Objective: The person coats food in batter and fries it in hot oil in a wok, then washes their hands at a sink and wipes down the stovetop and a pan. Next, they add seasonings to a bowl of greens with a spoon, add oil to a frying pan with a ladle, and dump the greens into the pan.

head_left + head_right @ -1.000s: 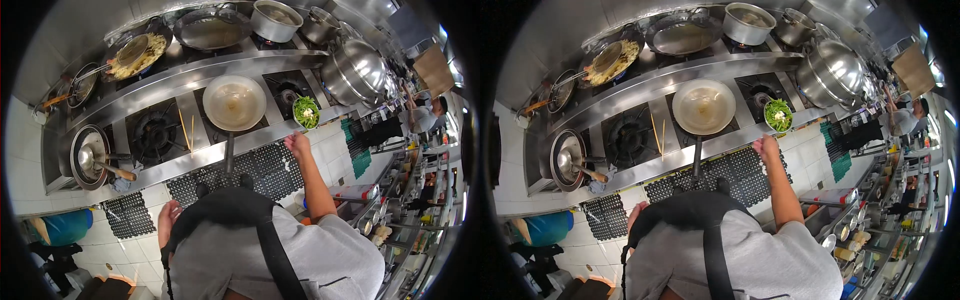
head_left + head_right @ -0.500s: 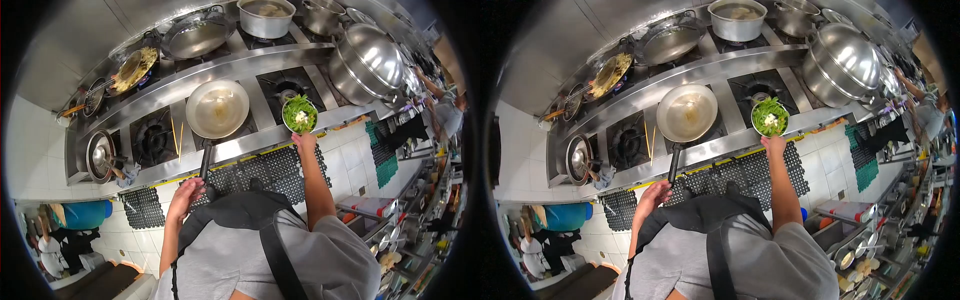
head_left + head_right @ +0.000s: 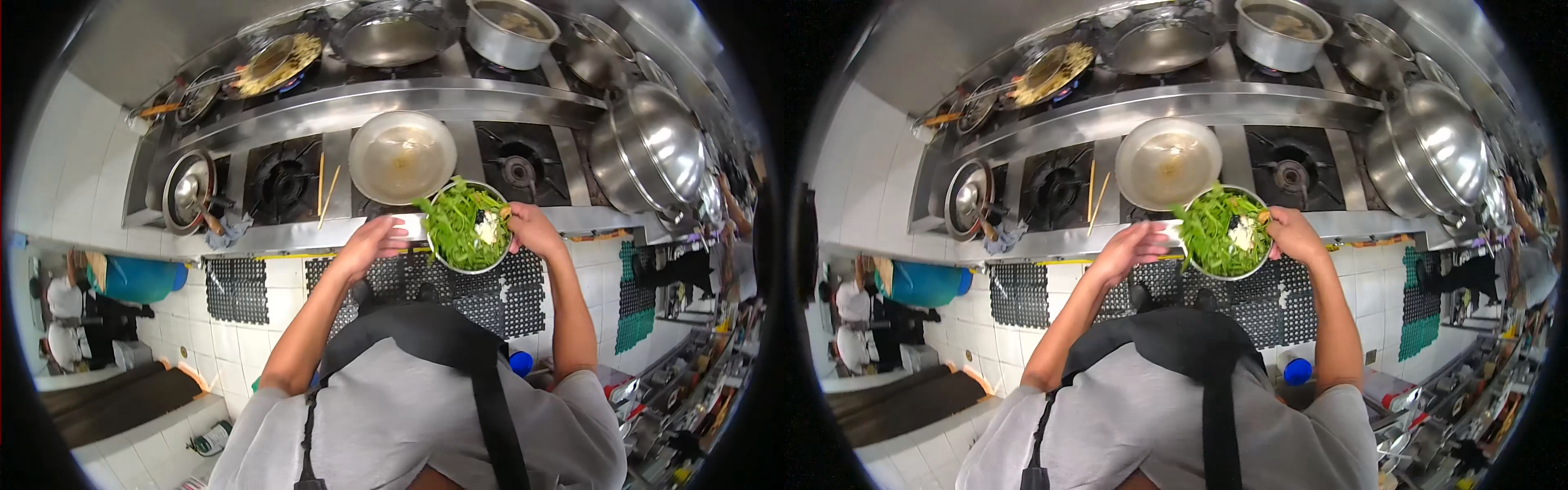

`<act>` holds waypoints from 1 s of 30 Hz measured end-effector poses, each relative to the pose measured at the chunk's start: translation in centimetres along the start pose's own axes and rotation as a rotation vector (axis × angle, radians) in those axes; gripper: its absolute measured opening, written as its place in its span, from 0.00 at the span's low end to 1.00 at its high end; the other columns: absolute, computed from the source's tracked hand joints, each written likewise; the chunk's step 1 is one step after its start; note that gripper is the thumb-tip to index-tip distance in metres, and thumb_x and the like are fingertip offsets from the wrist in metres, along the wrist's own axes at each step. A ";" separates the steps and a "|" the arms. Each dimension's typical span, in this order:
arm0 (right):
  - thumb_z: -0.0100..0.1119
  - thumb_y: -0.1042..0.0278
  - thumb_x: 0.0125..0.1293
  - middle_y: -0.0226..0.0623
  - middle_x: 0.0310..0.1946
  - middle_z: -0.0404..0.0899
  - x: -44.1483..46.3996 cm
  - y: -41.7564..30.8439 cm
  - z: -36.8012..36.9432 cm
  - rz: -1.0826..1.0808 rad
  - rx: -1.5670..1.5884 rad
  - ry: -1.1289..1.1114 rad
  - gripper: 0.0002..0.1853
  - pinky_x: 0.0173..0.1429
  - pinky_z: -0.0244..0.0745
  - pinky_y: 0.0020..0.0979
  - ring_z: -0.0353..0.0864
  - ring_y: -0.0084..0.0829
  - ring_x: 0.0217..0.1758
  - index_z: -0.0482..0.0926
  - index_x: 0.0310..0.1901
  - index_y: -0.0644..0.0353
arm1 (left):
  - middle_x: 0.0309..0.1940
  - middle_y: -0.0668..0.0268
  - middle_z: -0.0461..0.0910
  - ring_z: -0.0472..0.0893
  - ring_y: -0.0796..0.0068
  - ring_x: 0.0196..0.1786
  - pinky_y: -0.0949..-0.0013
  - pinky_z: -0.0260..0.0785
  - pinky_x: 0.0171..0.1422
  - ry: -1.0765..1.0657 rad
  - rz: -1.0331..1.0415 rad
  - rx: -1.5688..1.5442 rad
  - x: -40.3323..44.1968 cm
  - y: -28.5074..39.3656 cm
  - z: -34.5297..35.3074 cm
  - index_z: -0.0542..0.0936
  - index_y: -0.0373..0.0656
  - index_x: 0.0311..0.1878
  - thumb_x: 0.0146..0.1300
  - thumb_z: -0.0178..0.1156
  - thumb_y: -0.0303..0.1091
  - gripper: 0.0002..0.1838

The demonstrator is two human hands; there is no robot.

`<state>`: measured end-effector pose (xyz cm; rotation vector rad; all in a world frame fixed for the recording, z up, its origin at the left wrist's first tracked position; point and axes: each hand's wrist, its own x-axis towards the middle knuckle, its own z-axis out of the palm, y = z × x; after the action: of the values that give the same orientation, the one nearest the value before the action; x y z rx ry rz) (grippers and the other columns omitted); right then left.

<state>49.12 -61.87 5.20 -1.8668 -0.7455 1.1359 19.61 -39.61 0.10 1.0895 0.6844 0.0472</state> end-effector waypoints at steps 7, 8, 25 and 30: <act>0.50 0.73 0.65 0.32 0.25 0.81 1.7 -10.2 3.6 -0.102 -0.350 -0.451 0.12 0.24 0.75 0.27 0.77 0.21 0.17 0.82 0.45 0.65 | 0.71 0.57 0.73 0.76 0.66 0.69 0.57 0.72 0.72 -0.338 -0.107 -0.241 -1.1 4.4 1.9 0.64 0.43 0.78 0.71 0.44 0.74 0.47; 0.50 0.73 0.65 0.32 0.25 0.81 1.9 -11.1 4.2 -0.101 -0.364 -0.494 0.13 0.24 0.75 0.27 0.77 0.21 0.18 0.82 0.45 0.65 | 0.71 0.57 0.73 0.76 0.65 0.69 0.57 0.72 0.72 -0.349 -0.109 -0.248 -1.3 4.5 1.8 0.64 0.43 0.78 0.70 0.44 0.75 0.48; 0.65 0.59 0.70 0.42 0.51 0.85 3.3 -13.3 9.6 -0.482 -0.161 -0.136 0.29 0.52 0.80 0.30 0.84 0.28 0.46 0.73 0.69 0.63 | 0.61 0.54 0.81 0.82 0.57 0.61 0.52 0.71 0.70 -0.081 0.103 -0.627 -6.7 1.7 -3.8 0.75 0.38 0.67 0.71 0.53 0.54 0.32; 0.79 0.48 0.53 0.59 0.71 0.67 -1.1 -12.3 15.1 -0.823 -0.312 0.203 0.59 0.77 0.60 0.49 0.67 0.55 0.75 0.53 0.79 0.63 | 0.65 0.56 0.78 0.78 0.59 0.66 0.52 0.69 0.72 0.146 0.359 -0.715 -5.9 1.4 -2.5 0.70 0.39 0.71 0.71 0.50 0.53 0.33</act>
<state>34.17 -51.60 12.20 -1.6074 -1.4468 0.3120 13.95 -39.05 3.40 0.5046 0.5279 0.6382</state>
